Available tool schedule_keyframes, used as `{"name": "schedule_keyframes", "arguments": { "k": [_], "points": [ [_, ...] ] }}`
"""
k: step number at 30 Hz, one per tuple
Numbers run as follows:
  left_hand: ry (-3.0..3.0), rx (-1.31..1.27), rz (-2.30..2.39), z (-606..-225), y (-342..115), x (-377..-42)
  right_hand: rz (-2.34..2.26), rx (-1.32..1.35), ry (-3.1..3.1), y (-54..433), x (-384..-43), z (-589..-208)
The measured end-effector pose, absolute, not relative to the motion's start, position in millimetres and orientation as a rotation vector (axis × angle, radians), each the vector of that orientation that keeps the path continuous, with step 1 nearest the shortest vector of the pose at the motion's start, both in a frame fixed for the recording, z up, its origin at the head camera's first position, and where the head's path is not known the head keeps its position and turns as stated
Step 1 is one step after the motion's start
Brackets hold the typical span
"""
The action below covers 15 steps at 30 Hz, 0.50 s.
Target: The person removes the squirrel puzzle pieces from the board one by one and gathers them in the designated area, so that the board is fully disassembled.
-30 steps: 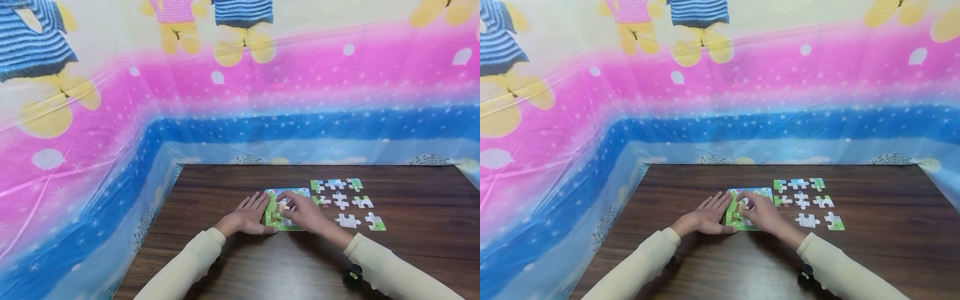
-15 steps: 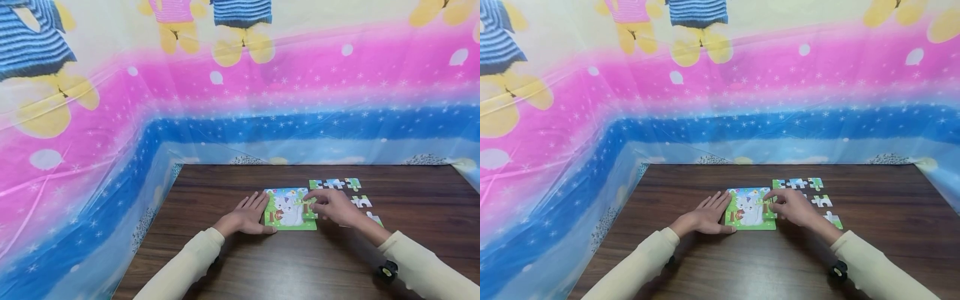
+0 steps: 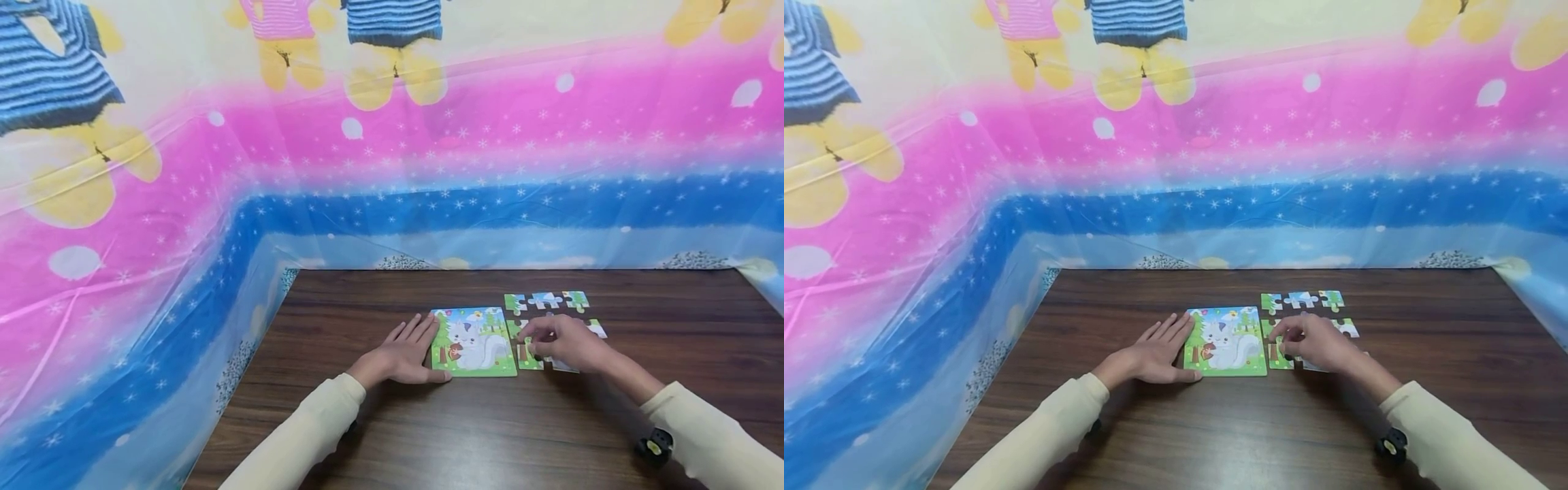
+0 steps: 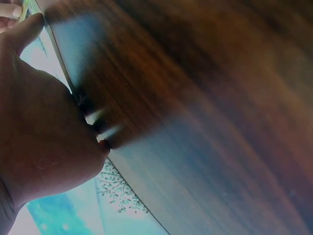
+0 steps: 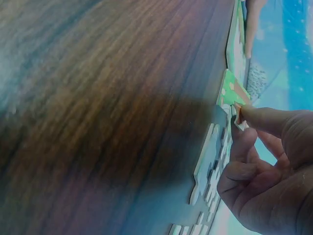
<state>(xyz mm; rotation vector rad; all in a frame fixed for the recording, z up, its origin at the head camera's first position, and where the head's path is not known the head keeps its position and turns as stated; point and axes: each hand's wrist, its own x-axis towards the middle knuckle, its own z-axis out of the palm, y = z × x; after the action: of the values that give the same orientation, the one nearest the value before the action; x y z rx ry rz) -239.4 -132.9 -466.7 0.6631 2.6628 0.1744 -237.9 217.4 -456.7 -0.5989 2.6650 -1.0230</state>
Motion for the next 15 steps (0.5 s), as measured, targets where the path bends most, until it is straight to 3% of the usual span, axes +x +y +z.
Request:
{"name": "schedule_keyframes", "arguments": {
  "k": [15],
  "points": [
    [2.672, 0.679, 0.198, -480.6, -133.9, -247.0, -0.819, -0.597, 2.785, 207.9, -241.1, -462.8]
  ]
}}
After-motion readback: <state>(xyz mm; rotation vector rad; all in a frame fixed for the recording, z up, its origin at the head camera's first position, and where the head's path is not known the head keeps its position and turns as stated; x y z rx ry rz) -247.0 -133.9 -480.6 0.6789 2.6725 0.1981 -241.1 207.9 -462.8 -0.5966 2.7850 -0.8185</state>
